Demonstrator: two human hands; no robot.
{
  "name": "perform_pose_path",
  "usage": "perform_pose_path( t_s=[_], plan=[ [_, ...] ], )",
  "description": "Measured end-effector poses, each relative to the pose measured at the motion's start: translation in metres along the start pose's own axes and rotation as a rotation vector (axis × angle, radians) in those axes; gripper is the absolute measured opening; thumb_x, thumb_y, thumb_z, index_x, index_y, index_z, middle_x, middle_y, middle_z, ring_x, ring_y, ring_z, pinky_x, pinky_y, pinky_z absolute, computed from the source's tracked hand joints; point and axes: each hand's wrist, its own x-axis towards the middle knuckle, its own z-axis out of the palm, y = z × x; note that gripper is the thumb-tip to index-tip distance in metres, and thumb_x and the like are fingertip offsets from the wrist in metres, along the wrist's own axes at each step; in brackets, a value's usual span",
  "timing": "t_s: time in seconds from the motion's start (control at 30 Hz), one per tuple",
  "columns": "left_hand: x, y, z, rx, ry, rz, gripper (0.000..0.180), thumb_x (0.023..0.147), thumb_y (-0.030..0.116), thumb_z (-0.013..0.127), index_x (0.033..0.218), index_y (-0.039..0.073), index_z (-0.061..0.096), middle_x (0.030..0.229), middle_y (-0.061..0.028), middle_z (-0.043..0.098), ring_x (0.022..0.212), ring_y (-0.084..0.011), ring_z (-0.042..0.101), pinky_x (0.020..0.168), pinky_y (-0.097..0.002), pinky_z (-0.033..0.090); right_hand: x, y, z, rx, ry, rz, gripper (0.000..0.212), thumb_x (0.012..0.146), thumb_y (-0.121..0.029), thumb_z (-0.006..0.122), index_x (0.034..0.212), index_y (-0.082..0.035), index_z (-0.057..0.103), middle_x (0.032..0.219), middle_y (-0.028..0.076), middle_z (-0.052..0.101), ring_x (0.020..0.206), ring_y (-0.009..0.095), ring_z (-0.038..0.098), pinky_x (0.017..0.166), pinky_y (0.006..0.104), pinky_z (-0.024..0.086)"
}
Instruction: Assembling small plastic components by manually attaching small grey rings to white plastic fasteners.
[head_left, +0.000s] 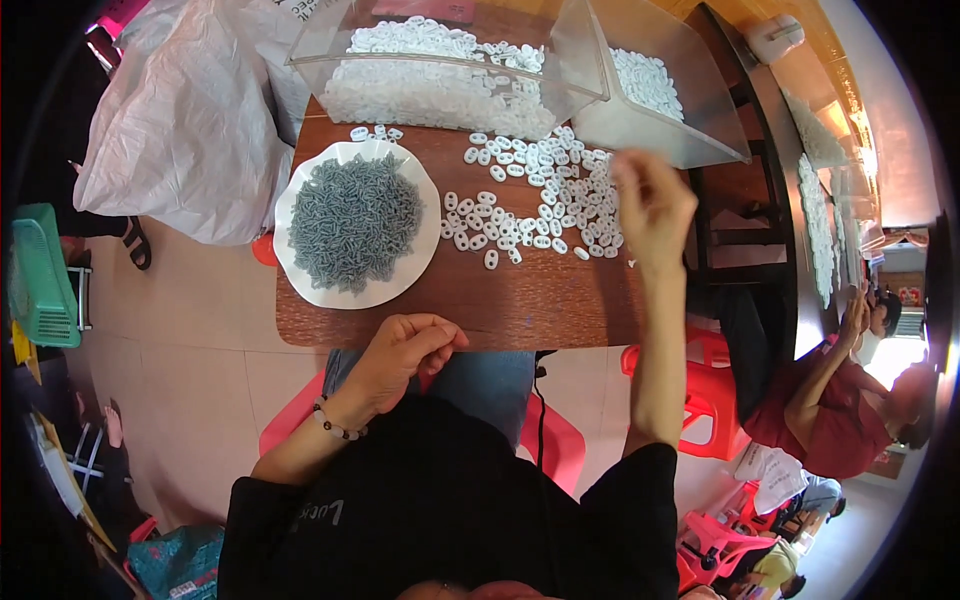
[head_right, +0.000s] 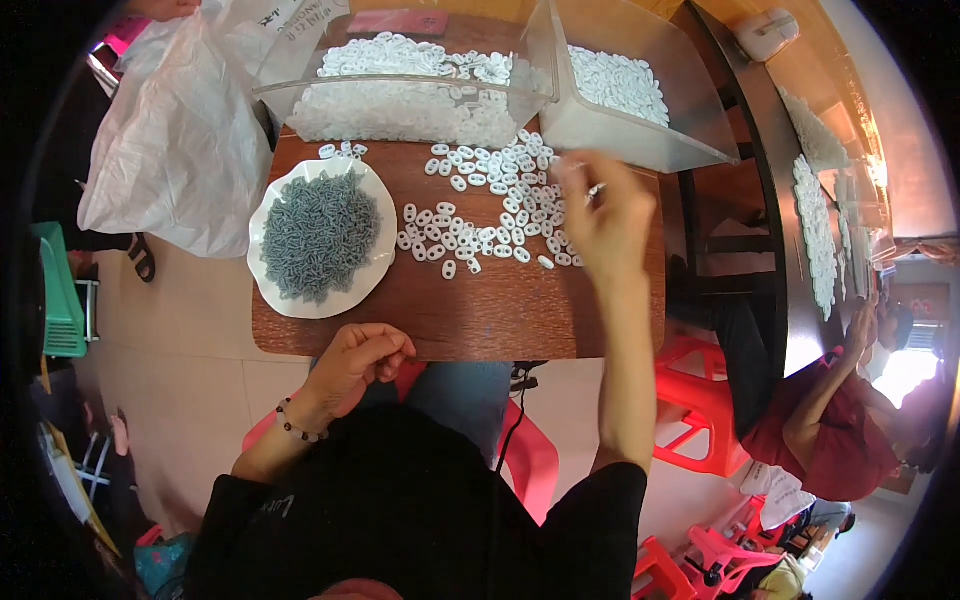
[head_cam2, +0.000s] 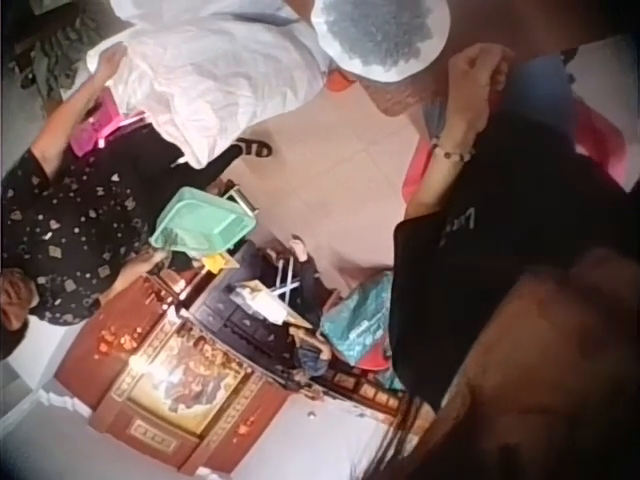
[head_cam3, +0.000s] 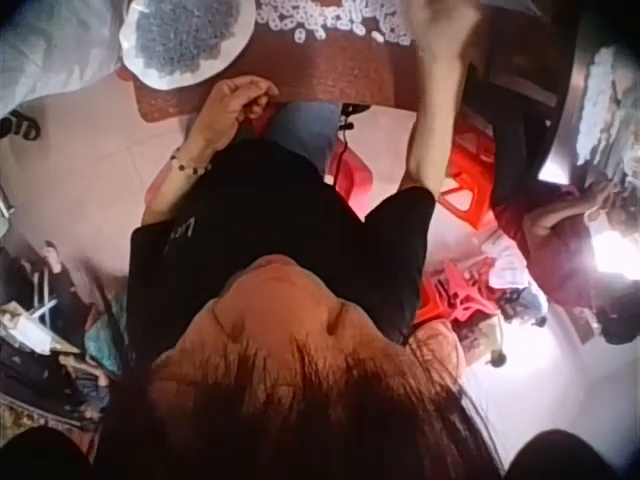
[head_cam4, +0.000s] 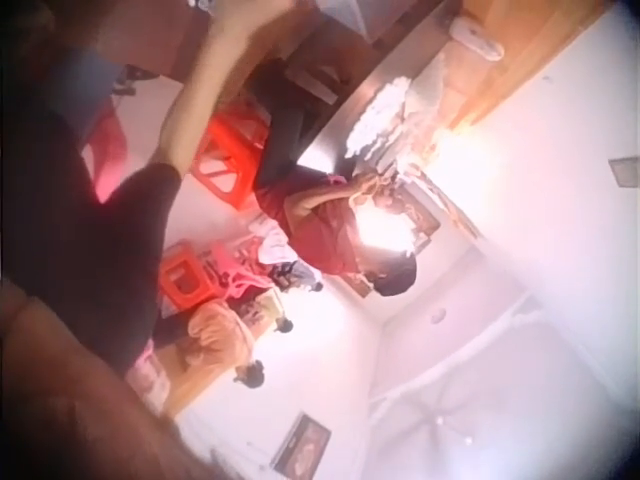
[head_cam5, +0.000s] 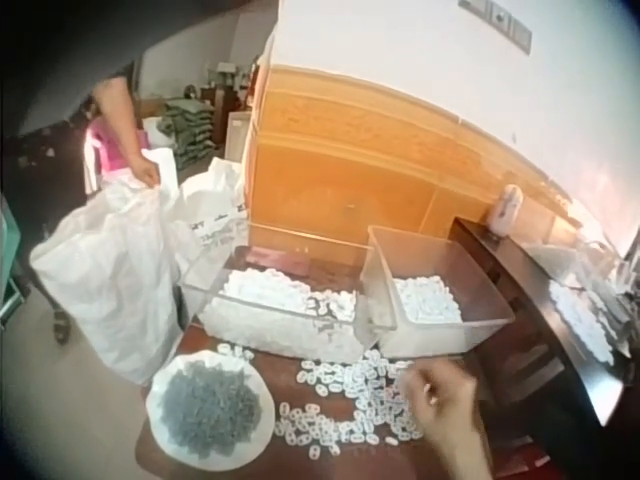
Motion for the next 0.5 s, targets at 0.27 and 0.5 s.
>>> perform_pose_path(
  t_s=[0.27, 0.5],
  plan=[
    [0.003, 0.0, 0.009, 0.081, -0.017, 0.021, 0.02, 0.094, 0.015, 0.054, 0.09, 0.001, 0.067, 0.07, 0.0039, 0.054, 0.063, -0.0048, 0.047, 0.059, -0.0183, 0.037, -0.087, -0.032, 0.042, -0.118, -0.289, 0.197, 0.015, 0.08, -0.014, 0.074, 0.091, -0.004, 0.069, 0.078, 0.009, 0.066, 0.066, 0.019, 0.063, 0.059, 0.0286, 0.049],
    [0.007, 0.002, 0.033, 0.81, 0.21, 0.542, 0.012, 0.088, 0.007, 0.059, 0.095, 0.002, 0.067, 0.076, -0.001, 0.057, 0.062, -0.0071, 0.05, 0.055, -0.0219, 0.041, -0.092, -0.037, 0.053, -0.238, -0.304, 0.212, 0.015, 0.08, -0.017, 0.072, 0.088, -0.006, 0.067, 0.081, 0.01, 0.064, 0.078, 0.028, 0.062, 0.067, 0.0394, 0.048]
  ],
)
